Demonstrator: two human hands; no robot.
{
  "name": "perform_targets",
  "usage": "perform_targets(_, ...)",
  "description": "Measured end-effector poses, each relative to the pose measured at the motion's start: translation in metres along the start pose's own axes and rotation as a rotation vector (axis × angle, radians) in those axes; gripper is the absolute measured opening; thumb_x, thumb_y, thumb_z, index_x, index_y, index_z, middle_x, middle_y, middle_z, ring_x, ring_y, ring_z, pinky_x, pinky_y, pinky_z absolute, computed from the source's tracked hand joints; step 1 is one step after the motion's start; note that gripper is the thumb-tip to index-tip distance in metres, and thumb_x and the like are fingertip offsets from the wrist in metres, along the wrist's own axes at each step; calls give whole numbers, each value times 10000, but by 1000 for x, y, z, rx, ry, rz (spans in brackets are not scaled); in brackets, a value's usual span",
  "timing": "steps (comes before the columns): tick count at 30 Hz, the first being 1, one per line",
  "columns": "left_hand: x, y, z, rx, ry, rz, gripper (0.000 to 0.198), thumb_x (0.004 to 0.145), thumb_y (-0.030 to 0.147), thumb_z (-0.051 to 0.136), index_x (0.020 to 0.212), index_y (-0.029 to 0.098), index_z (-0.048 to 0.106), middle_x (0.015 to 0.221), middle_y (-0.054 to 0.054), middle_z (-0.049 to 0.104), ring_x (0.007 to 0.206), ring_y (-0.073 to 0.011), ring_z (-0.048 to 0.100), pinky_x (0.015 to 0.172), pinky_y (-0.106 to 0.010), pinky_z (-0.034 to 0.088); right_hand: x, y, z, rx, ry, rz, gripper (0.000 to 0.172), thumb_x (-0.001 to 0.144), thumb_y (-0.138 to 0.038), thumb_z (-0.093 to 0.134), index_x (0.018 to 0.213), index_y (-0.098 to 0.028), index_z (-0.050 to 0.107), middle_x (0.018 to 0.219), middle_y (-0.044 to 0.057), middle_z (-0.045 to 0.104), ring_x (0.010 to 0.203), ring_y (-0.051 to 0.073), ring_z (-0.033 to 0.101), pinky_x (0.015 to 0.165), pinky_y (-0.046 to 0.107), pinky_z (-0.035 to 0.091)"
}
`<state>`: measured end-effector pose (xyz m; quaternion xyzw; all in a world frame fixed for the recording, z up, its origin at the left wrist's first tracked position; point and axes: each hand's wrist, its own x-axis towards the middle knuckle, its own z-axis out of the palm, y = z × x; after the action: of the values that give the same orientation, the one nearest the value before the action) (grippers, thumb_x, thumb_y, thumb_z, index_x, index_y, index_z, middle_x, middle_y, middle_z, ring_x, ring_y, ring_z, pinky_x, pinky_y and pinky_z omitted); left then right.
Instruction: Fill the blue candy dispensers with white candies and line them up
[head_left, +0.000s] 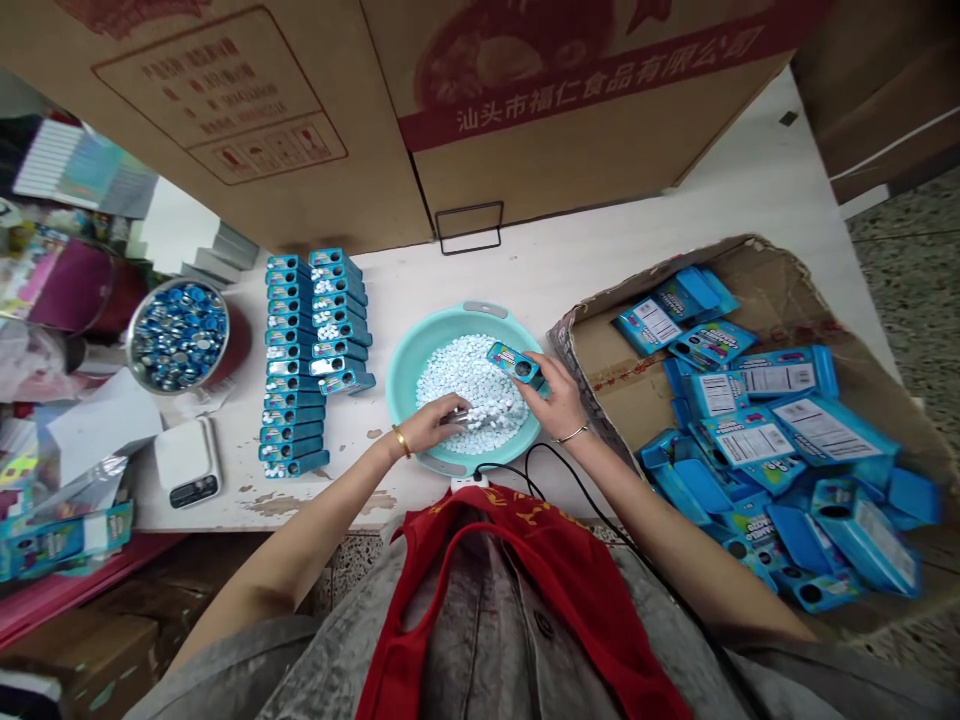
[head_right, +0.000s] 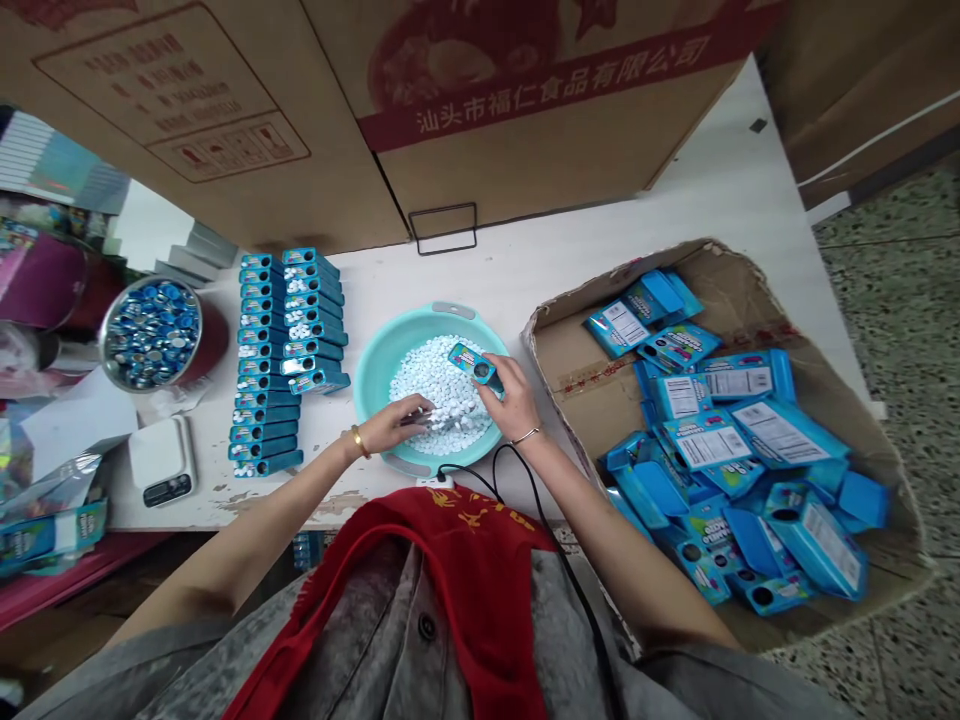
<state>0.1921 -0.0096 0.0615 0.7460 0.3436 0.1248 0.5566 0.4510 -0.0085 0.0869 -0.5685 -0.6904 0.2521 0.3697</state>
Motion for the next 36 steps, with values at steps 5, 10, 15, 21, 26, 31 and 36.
perform_targets(5, -8, 53, -51, 214, 22, 7, 222, 891, 227, 531, 1100, 152, 529, 1047, -91, 592, 964, -182, 566, 858, -313, 463, -8, -1, 10, 7, -109, -50, 378, 868, -225, 521, 1245, -211, 531, 1161, 124, 604, 1113, 264, 574, 979, 452, 487)
perform_targets(10, 15, 114, -63, 690, -162, -205, 244, 864, 78, 477, 1089, 128, 556, 1070, -107, 583, 955, -211, 602, 800, -326, 491, -18, -5, 20, 0, -184, -99, 432, 867, -172, 479, 1296, -210, 496, 1215, 128, 576, 1174, 269, 537, 1015, 471, 473)
perform_targets(15, 30, 173, -47, 1023, -274, -317, 291, 919, 60, 334, 1056, 97, 588, 1035, -140, 581, 947, -259, 617, 708, -346, 505, -24, -5, 24, -2, -198, -100, 442, 876, -180, 474, 1316, -224, 472, 1206, 125, 578, 1164, 270, 544, 1002, 482, 483)
perform_targets(21, 26, 148, -63, 1048, -96, -315, 284, 939, 107, 343, 1117, 142, 561, 1029, -113, 573, 943, -236, 594, 717, -330, 496, -21, 0, 21, 10, -154, -83, 407, 891, -203, 477, 1298, -213, 482, 1199, 136, 582, 1163, 273, 546, 992, 473, 486)
perform_targets(26, 40, 33, -52, 956, -26, -399, 335, 888, 47, 378, 1175, 149, 519, 1114, -115, 554, 1009, -232, 552, 788, -330, 477, -14, 2, 13, 3, -85, -18, 366, 897, -271, 511, 1258, -207, 507, 1163, 131, 598, 1125, 264, 566, 980, 452, 488)
perform_targets(31, 49, -27, 10, 767, -135, -260, 302, 927, 92, 347, 1171, 157, 513, 1146, -124, 555, 1073, -236, 510, 887, -355, 453, -6, 0, 7, -6, -57, 32, 353, 897, -343, 535, 1223, -207, 534, 1137, 131, 614, 1086, 262, 584, 949, 434, 495)
perform_targets(36, 36, -30, 43, 517, -197, -207, 321, 860, 51, 399, 1133, 153, 536, 1149, -130, 576, 1041, -239, 542, 893, -372, 455, -2, -1, 5, 5, -21, 75, 351, 885, -374, 558, 1193, -204, 554, 1093, 125, 635, 1034, 260, 603, 919, 434, 504)
